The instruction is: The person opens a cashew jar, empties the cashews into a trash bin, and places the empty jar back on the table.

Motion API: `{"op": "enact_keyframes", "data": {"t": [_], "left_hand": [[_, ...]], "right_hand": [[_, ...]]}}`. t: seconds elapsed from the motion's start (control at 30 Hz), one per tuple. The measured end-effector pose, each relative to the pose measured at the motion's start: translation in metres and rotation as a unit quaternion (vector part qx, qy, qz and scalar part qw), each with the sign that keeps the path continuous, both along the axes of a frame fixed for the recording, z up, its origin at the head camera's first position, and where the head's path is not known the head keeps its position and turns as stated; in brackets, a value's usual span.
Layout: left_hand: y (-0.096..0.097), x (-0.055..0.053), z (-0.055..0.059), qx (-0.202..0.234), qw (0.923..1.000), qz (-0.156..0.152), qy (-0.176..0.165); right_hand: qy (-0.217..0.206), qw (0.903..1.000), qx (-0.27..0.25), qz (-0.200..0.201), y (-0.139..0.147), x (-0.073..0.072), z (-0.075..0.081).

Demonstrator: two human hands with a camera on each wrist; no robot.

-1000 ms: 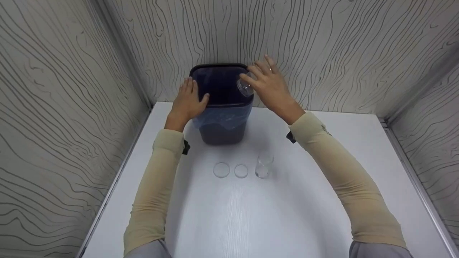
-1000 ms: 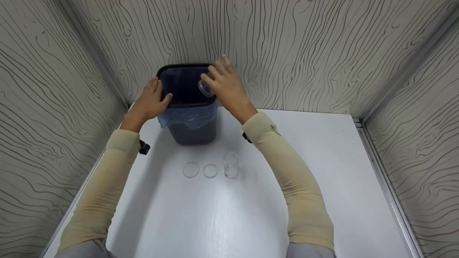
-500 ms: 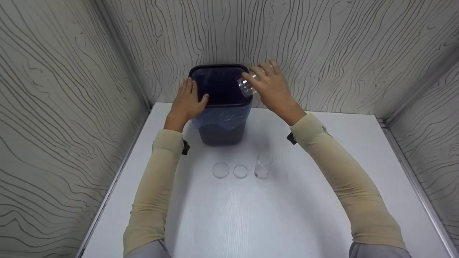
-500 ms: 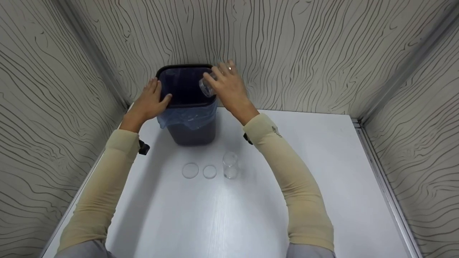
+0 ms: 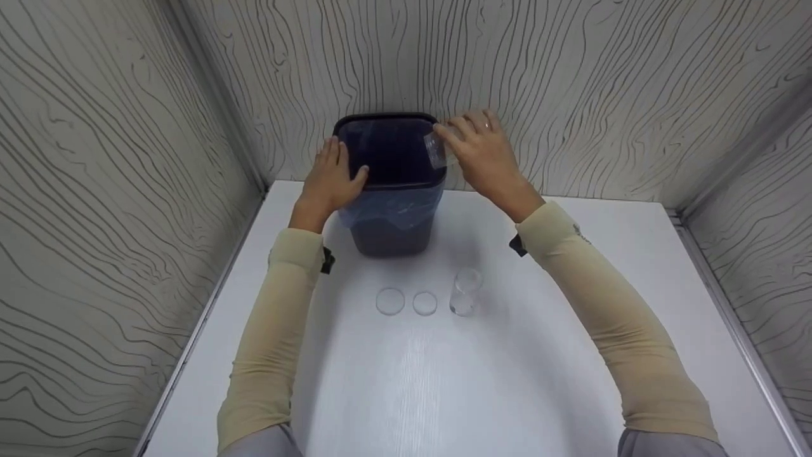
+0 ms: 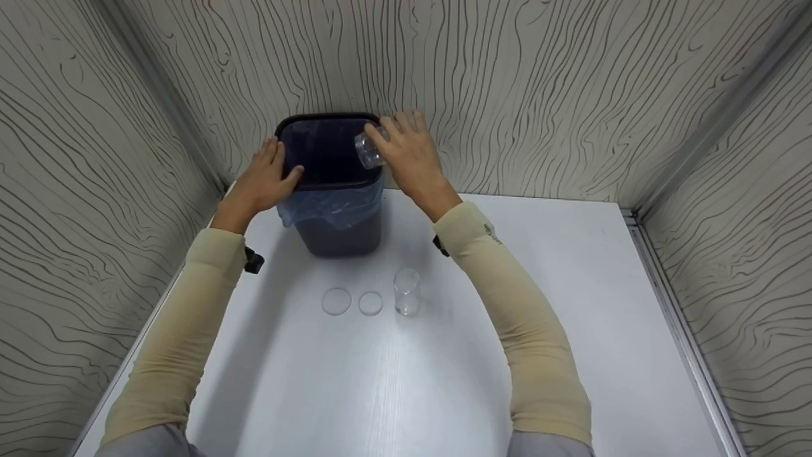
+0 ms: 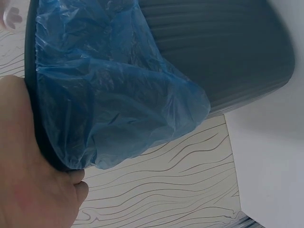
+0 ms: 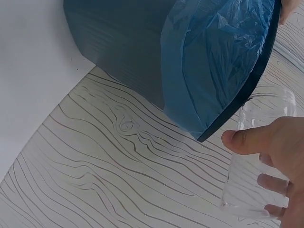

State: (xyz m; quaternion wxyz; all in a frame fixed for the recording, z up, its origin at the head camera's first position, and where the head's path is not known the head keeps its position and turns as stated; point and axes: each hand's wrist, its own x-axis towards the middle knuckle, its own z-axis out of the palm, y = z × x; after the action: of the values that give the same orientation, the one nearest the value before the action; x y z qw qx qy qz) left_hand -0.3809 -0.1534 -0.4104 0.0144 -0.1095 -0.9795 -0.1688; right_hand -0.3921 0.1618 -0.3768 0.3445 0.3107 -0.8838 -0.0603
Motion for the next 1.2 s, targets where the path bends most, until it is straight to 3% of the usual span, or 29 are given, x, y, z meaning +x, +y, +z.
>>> {"op": "enact_keyframes", "data": {"t": [0.47, 0.7, 1.2], "left_hand": [[-0.001, 0.001, 0.002, 0.004, 1.0, 0.003, -0.004], [0.0, 0.002, 0.002, 0.004, 1.0, 0.002, -0.007], [0.001, 0.001, 0.001, 0.002, 1.0, 0.002, -0.008]], "right_hand": [[-0.005, 0.9997, -0.019, -0.017, 0.01, -0.002, -0.003], [0.001, 0.9995, -0.032, -0.008, 0.012, 0.001, -0.005], [-0.049, 0.9957, -0.078, 0.007, 0.014, 0.01, -0.01]]}}
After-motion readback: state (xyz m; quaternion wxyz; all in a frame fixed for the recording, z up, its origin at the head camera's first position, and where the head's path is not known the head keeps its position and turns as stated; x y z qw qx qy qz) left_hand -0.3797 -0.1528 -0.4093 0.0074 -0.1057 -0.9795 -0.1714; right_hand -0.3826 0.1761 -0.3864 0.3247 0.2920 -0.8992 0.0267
